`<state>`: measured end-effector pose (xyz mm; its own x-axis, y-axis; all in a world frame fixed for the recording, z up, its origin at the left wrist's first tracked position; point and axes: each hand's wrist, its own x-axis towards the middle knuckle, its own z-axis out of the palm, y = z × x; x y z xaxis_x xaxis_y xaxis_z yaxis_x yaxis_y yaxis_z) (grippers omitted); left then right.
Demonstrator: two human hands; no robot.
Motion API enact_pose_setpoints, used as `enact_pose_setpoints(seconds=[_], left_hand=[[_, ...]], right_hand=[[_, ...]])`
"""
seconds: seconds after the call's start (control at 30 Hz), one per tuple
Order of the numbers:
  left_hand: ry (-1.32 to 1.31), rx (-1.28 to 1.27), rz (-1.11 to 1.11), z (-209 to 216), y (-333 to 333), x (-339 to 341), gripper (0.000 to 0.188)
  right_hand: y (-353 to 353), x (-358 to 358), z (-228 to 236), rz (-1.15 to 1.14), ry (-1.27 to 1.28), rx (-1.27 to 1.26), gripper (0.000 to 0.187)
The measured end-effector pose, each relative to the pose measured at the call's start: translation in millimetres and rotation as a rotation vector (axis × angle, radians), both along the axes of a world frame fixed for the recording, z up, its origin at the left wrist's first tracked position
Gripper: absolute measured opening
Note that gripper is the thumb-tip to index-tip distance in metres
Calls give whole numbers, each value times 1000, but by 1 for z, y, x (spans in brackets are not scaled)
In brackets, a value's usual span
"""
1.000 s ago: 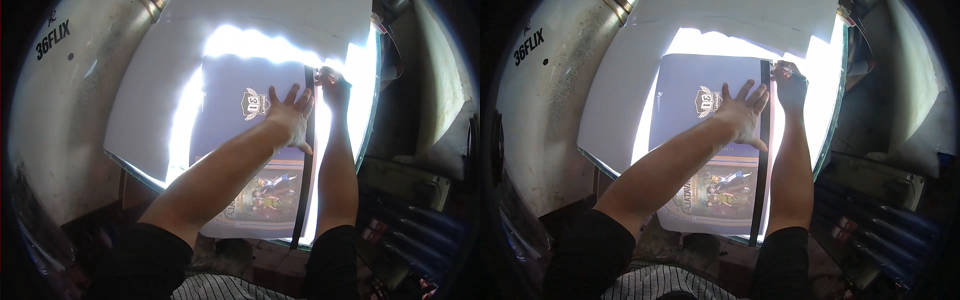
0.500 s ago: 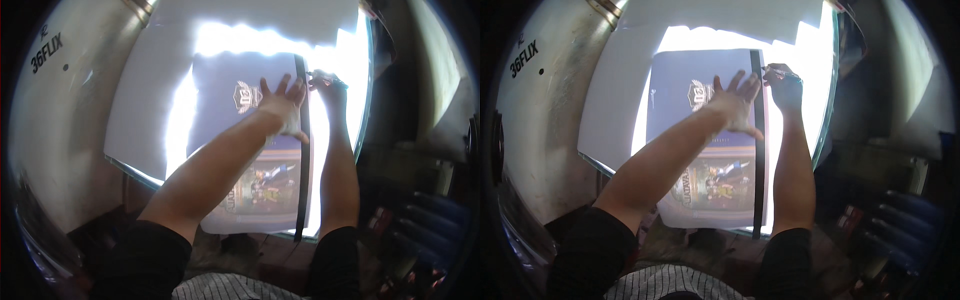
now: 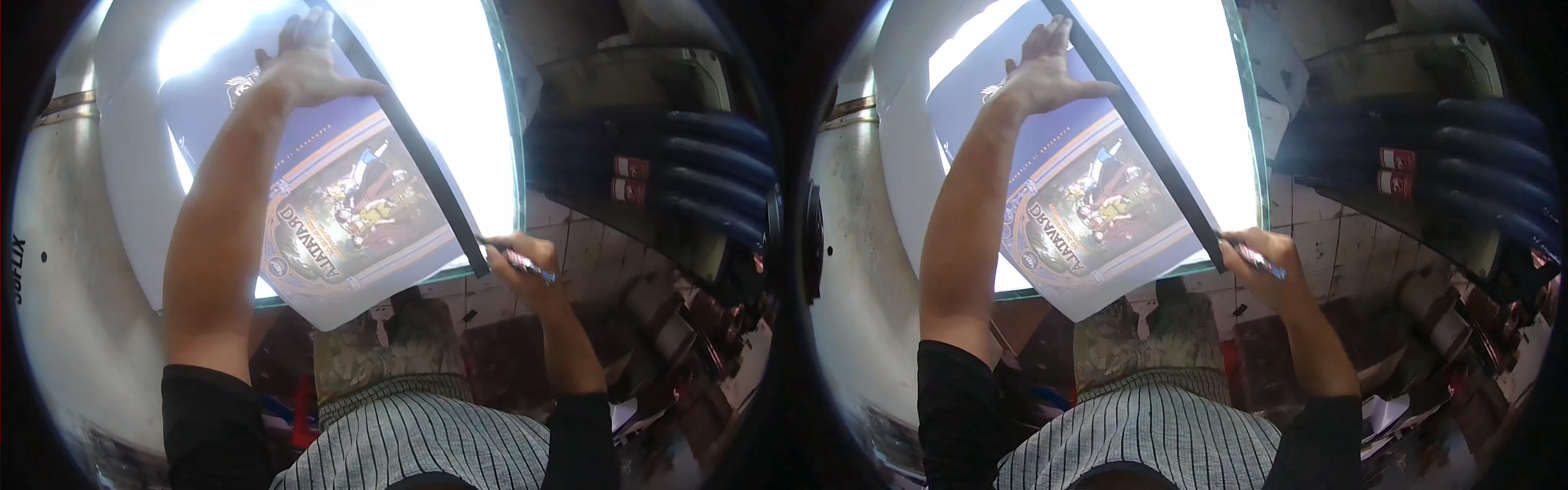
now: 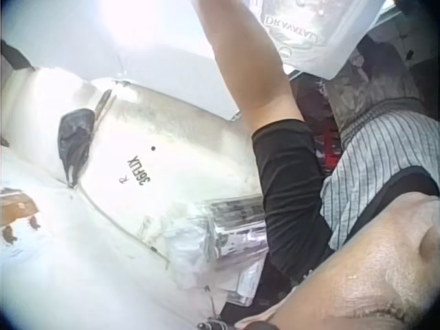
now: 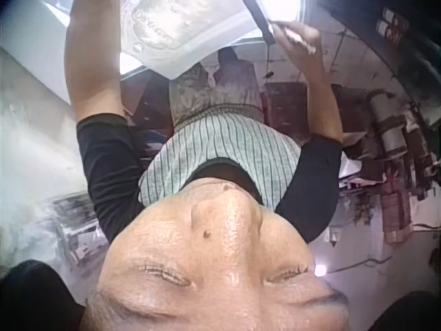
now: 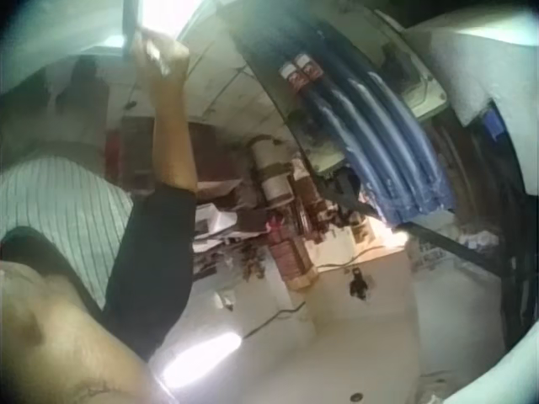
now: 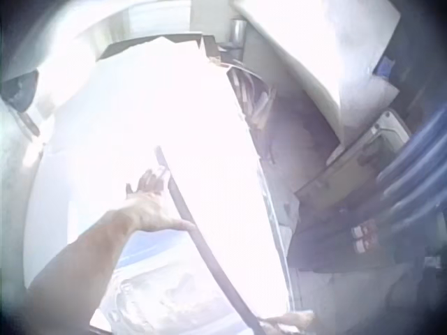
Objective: The person marks a printed sheet with a pen using a ruler on a light table. They reposition the sheet and turn the table lights on and off between making marks.
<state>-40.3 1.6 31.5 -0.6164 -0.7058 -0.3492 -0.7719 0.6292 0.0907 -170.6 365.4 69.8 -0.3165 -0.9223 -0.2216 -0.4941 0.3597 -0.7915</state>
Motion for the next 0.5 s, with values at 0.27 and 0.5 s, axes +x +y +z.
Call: enact_pose_setpoints(seconds=[0.27,0.5], left_hand=[[286,-159,41,-11,9,25,130],[135,-304,198,-40,154,71,94]], right_hand=[[82,47,-25,-312,183,-113,39],[66,78,-51,-202,518,-246,58]])
